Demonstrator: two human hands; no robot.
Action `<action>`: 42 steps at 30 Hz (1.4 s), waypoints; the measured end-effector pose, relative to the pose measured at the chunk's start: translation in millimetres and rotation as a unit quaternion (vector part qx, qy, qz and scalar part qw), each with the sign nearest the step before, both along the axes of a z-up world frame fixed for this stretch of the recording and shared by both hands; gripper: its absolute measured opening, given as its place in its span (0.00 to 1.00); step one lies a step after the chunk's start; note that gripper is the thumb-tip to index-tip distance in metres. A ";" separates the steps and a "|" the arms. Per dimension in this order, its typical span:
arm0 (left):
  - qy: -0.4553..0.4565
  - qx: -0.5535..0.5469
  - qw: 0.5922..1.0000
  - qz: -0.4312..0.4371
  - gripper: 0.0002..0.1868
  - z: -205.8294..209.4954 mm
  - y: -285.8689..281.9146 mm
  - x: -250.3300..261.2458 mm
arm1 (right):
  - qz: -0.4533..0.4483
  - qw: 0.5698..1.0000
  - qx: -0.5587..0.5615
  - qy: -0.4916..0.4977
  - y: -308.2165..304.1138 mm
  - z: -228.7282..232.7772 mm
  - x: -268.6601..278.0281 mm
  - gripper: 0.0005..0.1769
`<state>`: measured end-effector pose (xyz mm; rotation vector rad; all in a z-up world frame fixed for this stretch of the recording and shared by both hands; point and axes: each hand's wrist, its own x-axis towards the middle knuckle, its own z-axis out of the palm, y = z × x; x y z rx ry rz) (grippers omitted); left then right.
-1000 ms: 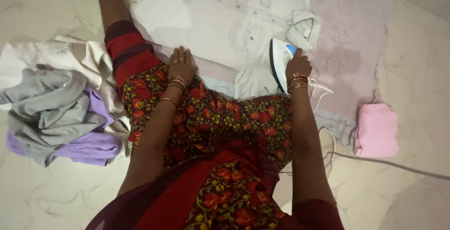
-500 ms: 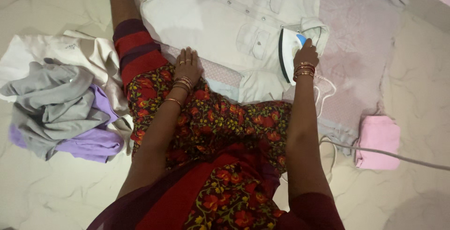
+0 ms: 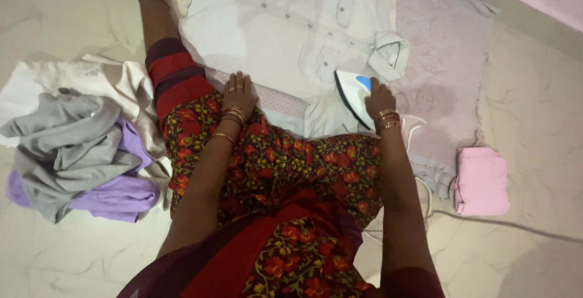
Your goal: The person irons a pink garment and then a white shirt on a patterned mat on the floor. They use a handheld electric iron to smooth the fabric, folding the pink garment after ironing and continuing to iron the white shirt.
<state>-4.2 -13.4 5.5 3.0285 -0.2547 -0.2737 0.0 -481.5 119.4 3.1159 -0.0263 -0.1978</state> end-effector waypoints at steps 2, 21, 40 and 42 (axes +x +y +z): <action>-0.006 -0.003 1.000 0.003 0.44 -0.9 -1.7 0.9 | -0.001 1.000 -0.008 -0.021 1.7 -5.3 -10.8 0.37; -0.042 -0.056 0.996 0.052 0.45 -5.6 -41.3 32.8 | -0.142 0.988 -0.049 -0.024 30.6 -23.8 80.3 0.35; -0.122 -0.111 0.983 0.083 0.43 28.3 -32.9 47.9 | -0.128 0.962 0.162 -0.180 6.4 -5.4 169.2 0.39; -0.111 -0.119 0.982 0.092 0.43 28.8 -33.3 45.9 | -0.134 0.958 0.181 -0.177 7.8 -4.4 188.0 0.40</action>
